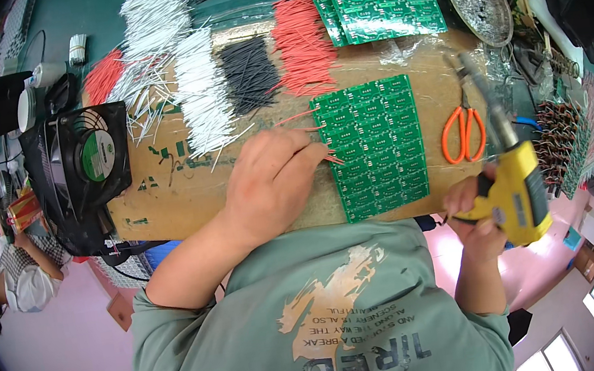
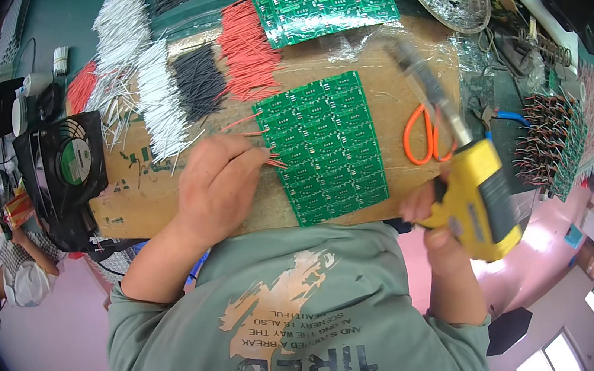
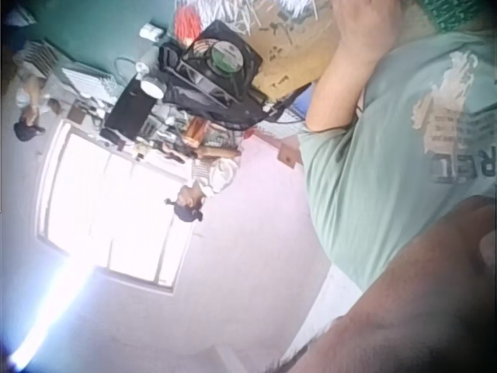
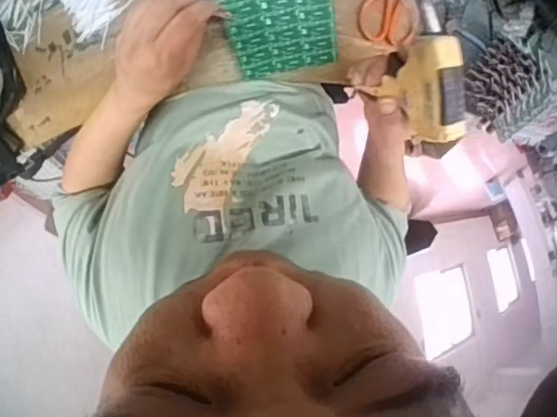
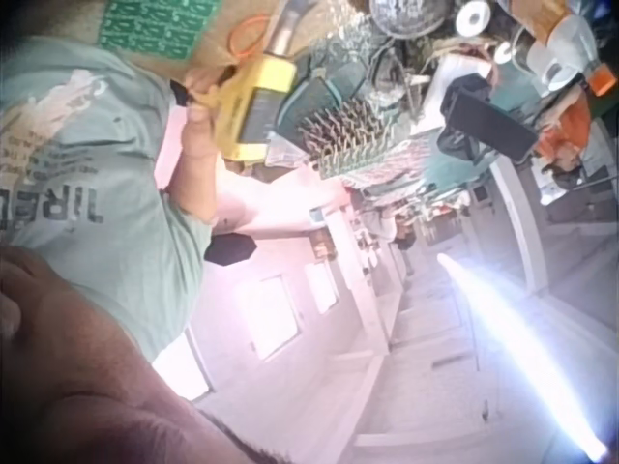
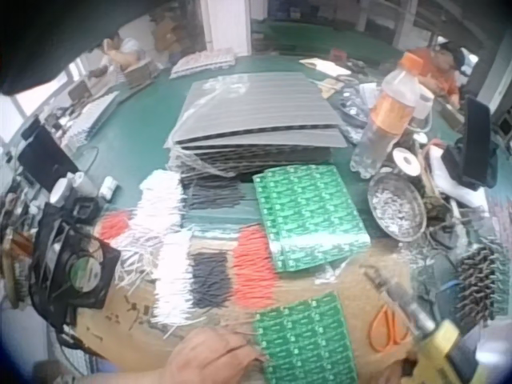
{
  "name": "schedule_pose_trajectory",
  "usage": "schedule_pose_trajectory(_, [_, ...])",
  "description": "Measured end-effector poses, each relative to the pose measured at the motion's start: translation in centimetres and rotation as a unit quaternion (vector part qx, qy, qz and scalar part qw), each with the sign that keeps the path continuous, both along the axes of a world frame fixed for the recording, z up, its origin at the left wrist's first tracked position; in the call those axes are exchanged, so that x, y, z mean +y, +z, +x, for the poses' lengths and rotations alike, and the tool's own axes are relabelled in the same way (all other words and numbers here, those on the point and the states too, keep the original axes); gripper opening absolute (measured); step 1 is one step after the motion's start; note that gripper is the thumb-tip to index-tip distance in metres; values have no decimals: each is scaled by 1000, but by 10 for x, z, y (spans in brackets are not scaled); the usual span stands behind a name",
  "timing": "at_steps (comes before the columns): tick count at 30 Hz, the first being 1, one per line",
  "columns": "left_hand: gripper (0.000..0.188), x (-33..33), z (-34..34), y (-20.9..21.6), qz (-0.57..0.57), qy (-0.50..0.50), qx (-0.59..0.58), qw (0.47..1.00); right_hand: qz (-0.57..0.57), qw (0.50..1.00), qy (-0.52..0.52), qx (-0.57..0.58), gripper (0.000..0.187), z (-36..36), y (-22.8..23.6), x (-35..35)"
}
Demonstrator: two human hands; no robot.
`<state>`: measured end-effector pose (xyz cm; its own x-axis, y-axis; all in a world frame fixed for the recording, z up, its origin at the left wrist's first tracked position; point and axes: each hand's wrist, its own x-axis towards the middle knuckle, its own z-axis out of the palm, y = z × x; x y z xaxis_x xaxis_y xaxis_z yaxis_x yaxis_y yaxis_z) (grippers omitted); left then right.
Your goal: The person picks up wires from the table by hand and solders them onto a circuit board using a soldering iron.
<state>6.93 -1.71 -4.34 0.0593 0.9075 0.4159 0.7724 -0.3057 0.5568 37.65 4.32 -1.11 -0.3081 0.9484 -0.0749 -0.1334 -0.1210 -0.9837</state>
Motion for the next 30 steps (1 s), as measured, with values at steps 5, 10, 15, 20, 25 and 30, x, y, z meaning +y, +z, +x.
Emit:
schedule_pose_trajectory(5, [30, -11, -1, 10, 14, -12, 6, 1000, -147, 981, 119, 40, 56, 4, -2, -39])
schedule_pose_trajectory(10, [32, -19, 9, 11, 12, -21, -29, 999, -63, 964, 240, -91, 39, 35, -14, -47])
schedule_pose_trajectory(15, [34, -21, 13, 4, -3, -21, -45, 999, 15, 948, 257, -187, 38, 49, -23, -55])
schedule_pose_trajectory(20, [34, -24, 16, 2, -6, -17, -37, 999, 13, 944, 266, -196, 38, 48, -28, -57])
schedule_pose_trajectory(25, [35, -23, 15, 1, -6, -2, -61, 998, 12, 943, 271, -193, 39, 43, -29, -55])
schedule_pose_trajectory(30, [33, -21, 12, -1, -5, 18, -52, 998, 10, 945, 263, -194, 36, 41, -34, -57])
